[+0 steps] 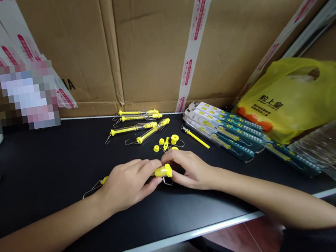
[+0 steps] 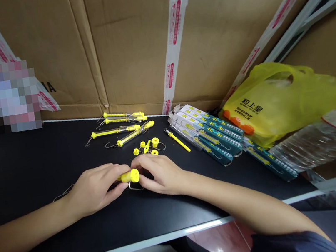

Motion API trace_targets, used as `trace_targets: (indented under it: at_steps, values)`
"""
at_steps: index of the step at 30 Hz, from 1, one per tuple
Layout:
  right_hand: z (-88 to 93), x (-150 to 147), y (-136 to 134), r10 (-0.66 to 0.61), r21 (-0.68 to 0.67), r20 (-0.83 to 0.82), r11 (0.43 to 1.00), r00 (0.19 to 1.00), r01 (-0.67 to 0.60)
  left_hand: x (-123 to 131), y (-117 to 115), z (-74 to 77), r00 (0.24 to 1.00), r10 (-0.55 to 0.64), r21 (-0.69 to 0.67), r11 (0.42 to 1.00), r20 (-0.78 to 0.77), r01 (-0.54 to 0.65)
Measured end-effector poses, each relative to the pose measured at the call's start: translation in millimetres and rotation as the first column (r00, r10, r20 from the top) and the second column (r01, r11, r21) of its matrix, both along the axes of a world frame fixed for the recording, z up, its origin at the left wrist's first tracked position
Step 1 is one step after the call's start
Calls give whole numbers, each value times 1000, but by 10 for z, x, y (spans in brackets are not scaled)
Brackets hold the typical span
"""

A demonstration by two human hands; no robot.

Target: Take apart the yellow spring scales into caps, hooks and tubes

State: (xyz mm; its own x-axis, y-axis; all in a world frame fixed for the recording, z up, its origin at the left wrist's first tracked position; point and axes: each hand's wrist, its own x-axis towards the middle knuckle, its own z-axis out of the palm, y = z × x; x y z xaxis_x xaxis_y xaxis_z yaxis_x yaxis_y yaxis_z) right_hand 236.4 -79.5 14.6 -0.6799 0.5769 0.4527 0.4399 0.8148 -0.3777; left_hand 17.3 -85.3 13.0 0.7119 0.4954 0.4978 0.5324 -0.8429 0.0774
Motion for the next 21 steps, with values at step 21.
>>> trace_targets:
  at_steps: [21]
  values:
    - [-111,-12,29,31,234,-56,972,998,-17,45,-10,15,1000,21,-69,997,7,-20]
